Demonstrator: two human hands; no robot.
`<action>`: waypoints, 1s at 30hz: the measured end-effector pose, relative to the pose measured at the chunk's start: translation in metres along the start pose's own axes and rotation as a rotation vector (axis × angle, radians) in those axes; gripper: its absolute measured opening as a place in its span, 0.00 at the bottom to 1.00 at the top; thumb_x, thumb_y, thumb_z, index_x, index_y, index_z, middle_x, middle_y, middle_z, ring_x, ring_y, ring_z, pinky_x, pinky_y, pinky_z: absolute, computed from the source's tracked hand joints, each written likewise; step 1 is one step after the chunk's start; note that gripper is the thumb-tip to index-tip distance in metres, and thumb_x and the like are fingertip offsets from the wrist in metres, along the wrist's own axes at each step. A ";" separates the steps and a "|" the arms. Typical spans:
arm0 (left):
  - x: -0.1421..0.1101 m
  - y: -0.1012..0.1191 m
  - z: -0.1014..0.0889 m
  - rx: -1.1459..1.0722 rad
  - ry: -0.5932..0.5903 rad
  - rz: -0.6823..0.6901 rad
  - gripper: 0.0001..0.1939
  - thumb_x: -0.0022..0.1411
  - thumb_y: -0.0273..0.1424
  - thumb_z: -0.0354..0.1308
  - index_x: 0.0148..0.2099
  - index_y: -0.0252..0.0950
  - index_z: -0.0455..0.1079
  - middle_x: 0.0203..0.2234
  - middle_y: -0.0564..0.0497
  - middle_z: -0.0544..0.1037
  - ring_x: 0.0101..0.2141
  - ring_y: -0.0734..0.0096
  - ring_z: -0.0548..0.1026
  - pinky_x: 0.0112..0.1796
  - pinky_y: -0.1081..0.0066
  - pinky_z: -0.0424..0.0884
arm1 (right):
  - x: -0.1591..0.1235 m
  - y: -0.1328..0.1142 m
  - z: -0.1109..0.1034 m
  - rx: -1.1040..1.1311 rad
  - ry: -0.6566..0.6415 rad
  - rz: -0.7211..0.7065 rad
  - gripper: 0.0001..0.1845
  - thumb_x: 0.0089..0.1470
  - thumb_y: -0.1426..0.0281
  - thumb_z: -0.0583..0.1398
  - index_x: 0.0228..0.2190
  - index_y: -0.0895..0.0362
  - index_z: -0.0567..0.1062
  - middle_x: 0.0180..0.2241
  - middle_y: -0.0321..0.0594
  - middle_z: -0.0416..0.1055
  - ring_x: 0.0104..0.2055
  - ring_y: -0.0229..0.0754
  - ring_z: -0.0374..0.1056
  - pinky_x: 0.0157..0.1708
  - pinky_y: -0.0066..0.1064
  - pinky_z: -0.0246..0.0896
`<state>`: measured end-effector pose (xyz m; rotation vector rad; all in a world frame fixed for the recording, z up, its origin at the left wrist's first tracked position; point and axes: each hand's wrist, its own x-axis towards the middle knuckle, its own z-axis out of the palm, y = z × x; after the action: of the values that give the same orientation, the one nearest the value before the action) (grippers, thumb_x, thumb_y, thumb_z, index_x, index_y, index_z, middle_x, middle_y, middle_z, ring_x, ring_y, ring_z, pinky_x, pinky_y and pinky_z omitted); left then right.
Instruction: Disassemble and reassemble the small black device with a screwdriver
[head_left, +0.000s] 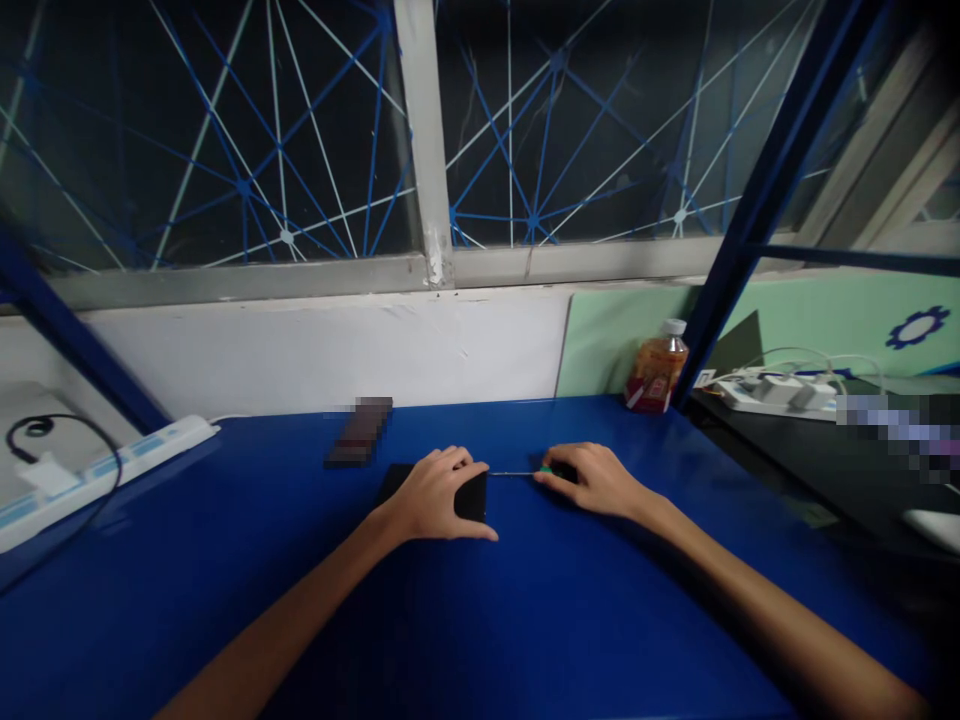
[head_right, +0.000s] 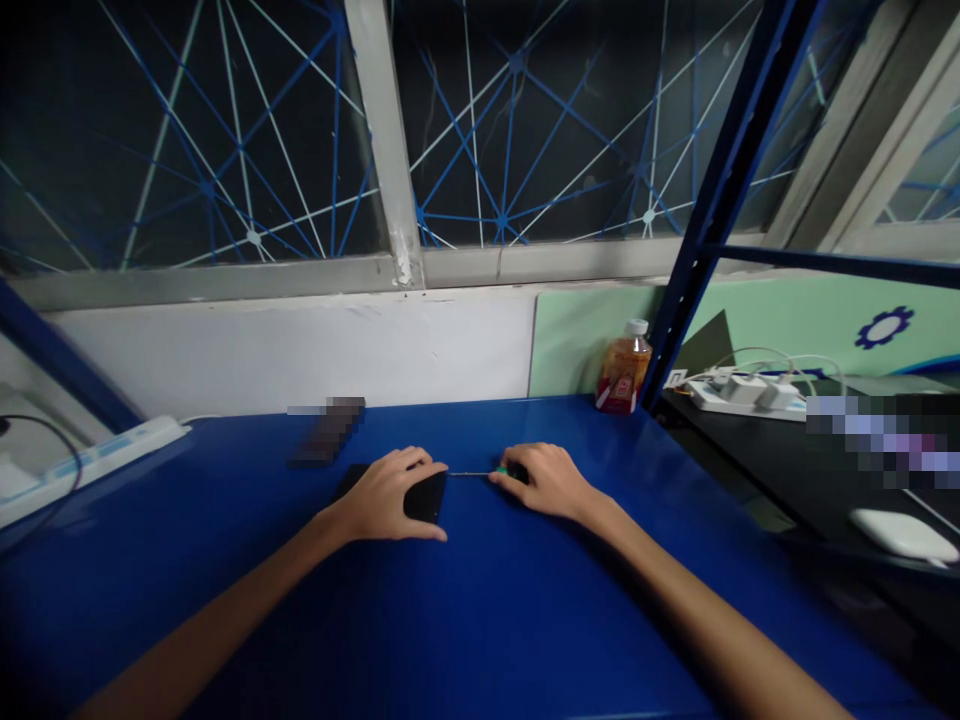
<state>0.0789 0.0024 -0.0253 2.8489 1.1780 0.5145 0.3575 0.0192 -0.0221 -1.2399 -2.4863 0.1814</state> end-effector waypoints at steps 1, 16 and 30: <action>0.000 0.000 0.000 0.005 0.003 0.006 0.44 0.46 0.63 0.55 0.56 0.37 0.67 0.42 0.43 0.72 0.42 0.54 0.70 0.43 0.57 0.66 | 0.000 0.002 0.000 -0.007 0.000 -0.006 0.19 0.58 0.53 0.54 0.30 0.54 0.73 0.29 0.38 0.73 0.29 0.40 0.67 0.28 0.28 0.50; -0.004 0.002 0.000 0.061 0.031 0.081 0.42 0.52 0.61 0.52 0.57 0.35 0.65 0.43 0.41 0.73 0.41 0.55 0.70 0.44 0.55 0.63 | -0.001 -0.003 0.000 0.060 -0.037 0.036 0.17 0.59 0.54 0.53 0.35 0.53 0.72 0.25 0.36 0.72 0.26 0.39 0.66 0.26 0.29 0.49; -0.008 0.002 0.002 0.066 -0.005 0.023 0.44 0.50 0.62 0.52 0.59 0.36 0.64 0.46 0.42 0.72 0.44 0.54 0.70 0.45 0.54 0.63 | 0.000 0.000 0.000 0.120 -0.076 0.026 0.18 0.51 0.52 0.61 0.32 0.54 0.68 0.21 0.32 0.67 0.23 0.36 0.60 0.25 0.27 0.47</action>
<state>0.0758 -0.0042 -0.0289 2.9197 1.1851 0.4782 0.3572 0.0192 -0.0217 -1.2374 -2.4841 0.3851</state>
